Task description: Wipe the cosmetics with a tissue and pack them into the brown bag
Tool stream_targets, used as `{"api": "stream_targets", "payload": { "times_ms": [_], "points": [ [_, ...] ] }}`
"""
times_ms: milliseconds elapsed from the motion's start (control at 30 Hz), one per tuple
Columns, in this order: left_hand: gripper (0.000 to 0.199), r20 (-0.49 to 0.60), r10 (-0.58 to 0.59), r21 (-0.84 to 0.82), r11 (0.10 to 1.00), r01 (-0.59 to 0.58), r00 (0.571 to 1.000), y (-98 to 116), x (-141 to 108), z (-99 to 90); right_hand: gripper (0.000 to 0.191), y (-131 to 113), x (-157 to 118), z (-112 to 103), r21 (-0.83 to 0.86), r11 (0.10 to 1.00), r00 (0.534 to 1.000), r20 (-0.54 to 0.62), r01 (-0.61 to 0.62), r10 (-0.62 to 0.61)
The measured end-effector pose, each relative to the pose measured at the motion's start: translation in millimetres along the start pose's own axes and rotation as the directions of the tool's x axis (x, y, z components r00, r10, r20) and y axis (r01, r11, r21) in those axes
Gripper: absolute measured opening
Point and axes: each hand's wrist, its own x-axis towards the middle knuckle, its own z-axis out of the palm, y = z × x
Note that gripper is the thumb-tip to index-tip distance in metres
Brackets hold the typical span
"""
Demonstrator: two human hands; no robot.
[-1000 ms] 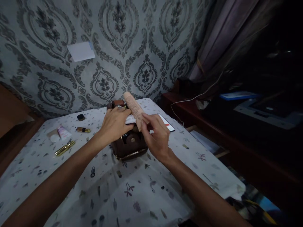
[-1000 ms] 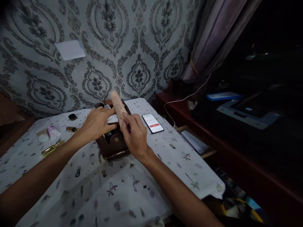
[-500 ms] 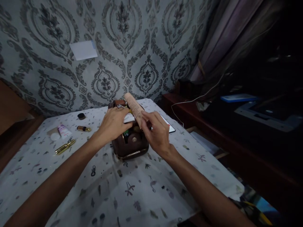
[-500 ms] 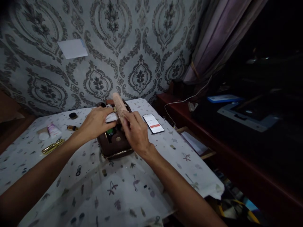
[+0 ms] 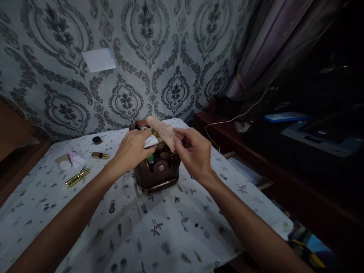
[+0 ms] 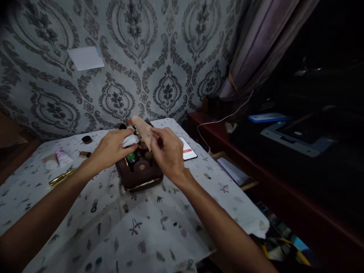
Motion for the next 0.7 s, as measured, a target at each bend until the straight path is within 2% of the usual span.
{"api": "stream_targets", "payload": {
  "times_ms": [133, 233, 333, 500, 600, 700],
  "points": [
    [0.014, 0.007, -0.022, 0.013, 1.000, 0.022, 1.000, 0, 0, -0.4, 0.021, -6, 40, -35, -0.015, 1.000, 0.999, 0.044, 0.010, -0.010],
    [0.012, 0.011, -0.023, 0.007, 1.000, 0.023, 1.000, 0, 0, 0.1, 0.023, -20, 75, -63, -0.150, 0.983, 0.982, 0.173, 0.104, -0.078],
    [0.011, 0.008, -0.018, 0.006, 1.000, 0.018, 1.000, -1, 0, 1.3, 0.028, -35, 105, -73, -0.266, 0.932, 0.934, 0.323, 0.247, -0.155],
    [0.014, 0.001, 0.011, 0.017, 1.000, -0.011, 1.000, -4, 0, 3.0, 0.033, -49, 145, -52, -0.444, 0.799, 0.805, 0.588, 0.405, -0.081],
    [0.014, 0.000, 0.011, 0.026, 1.000, -0.011, 1.000, -4, -1, 2.8, 0.038, -48, 170, -32, -0.407, 0.765, 0.687, 0.724, 0.499, -0.063],
    [0.015, 0.008, 0.001, 0.037, 0.999, -0.002, 1.000, -3, -1, 2.1, 0.037, -42, 191, -9, -0.321, 0.771, 0.551, 0.833, 0.550, -0.046]
  ]
}}
